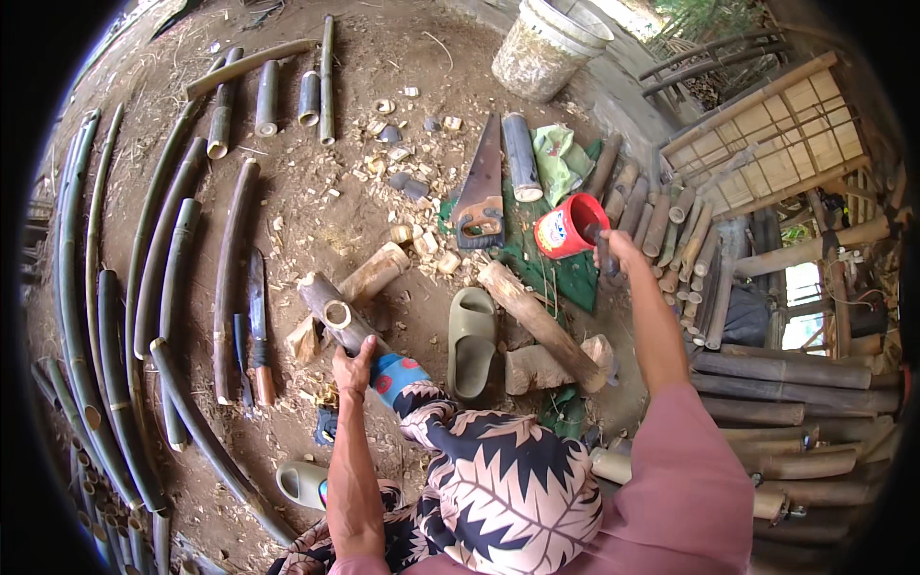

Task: The person shapes bamboo pieces by using a knife to carve out joints and notch a section of a bamboo pole, then cleans the notched area with the tool.

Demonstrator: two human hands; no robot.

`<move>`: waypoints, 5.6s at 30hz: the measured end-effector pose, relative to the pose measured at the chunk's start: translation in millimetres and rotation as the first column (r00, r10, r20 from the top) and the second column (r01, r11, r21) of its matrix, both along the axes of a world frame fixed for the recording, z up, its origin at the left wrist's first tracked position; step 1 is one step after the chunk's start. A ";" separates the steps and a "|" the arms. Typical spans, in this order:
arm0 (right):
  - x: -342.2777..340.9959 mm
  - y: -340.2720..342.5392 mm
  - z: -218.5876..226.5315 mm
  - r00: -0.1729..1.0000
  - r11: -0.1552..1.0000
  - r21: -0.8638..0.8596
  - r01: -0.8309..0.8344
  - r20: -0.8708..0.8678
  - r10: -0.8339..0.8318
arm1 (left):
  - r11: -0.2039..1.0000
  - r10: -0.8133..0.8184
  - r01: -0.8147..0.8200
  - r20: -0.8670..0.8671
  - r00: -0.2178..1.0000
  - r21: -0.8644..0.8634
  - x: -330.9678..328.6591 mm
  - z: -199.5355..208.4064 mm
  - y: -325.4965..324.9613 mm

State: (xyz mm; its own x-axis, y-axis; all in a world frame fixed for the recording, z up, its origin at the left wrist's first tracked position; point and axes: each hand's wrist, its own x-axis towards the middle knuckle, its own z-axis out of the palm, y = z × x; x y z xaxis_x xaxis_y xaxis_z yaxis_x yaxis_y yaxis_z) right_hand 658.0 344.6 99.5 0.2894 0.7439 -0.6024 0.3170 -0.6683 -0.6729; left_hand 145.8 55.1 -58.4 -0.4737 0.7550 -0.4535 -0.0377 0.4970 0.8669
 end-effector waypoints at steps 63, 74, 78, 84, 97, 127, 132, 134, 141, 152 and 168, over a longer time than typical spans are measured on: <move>-425.5 -203.7 -52.5 0.369 0.354 -0.158 -0.922 -0.078 0.926 | 0.844 -0.169 0.299 0.309 0.936 -0.445 -53.4 70.9 31.4; -478.0 -67.1 -11.0 -0.627 -0.575 -0.269 -0.773 0.182 0.758 | 0.818 0.561 -0.358 0.764 0.319 -0.451 -12.8 89.1 74.5; -518.6 -60.3 -9.3 -0.842 -0.813 -0.228 -0.536 0.210 0.497 | 0.713 0.411 -0.537 0.890 -0.198 -0.450 -8.8 87.1 66.9; -534.0 -61.1 -16.6 -0.798 -0.755 -0.260 -0.602 0.175 0.576 | 0.633 0.313 -0.641 0.901 -0.301 -0.434 -8.6 78.0 70.2; -543.9 -69.0 -11.0 -0.897 -0.836 -0.328 -0.439 0.205 0.391 | 0.625 0.375 -0.620 0.879 -0.294 -0.474 -13.7 93.7 72.0; -483.1 -162.0 -52.4 0.313 0.555 -0.803 -0.217 -0.596 -0.739 | 0.226 -0.972 0.713 -0.203 0.119 -0.663 -159.0 193.5 134.9; -487.2 -170.6 -48.7 0.587 0.675 -0.636 -0.374 -0.726 -0.359 | 0.497 -0.852 0.642 -0.187 0.490 -0.584 -155.6 165.9 59.1; -498.1 -178.6 -51.9 0.614 0.607 -0.472 -0.639 -0.789 0.033 | 0.705 -0.473 0.411 0.048 0.880 -0.578 -132.0 153.0 -6.4; -493.7 -164.4 -52.0 0.527 0.662 -0.613 -0.432 -0.767 -0.367 | 0.556 -0.782 0.549 -0.168 0.600 -0.625 -156.3 180.8 60.0; -457.9 -181.5 -64.9 0.212 0.609 -0.688 -0.396 -0.713 -0.668 | 0.137 -0.980 0.738 -0.198 0.004 -0.661 -158.9 198.3 119.8; -421.5 -188.2 -68.1 0.788 0.786 -0.227 -0.575 -0.411 0.458 | 0.797 -0.477 0.342 -0.172 0.862 -0.498 28.6 119.1 -19.6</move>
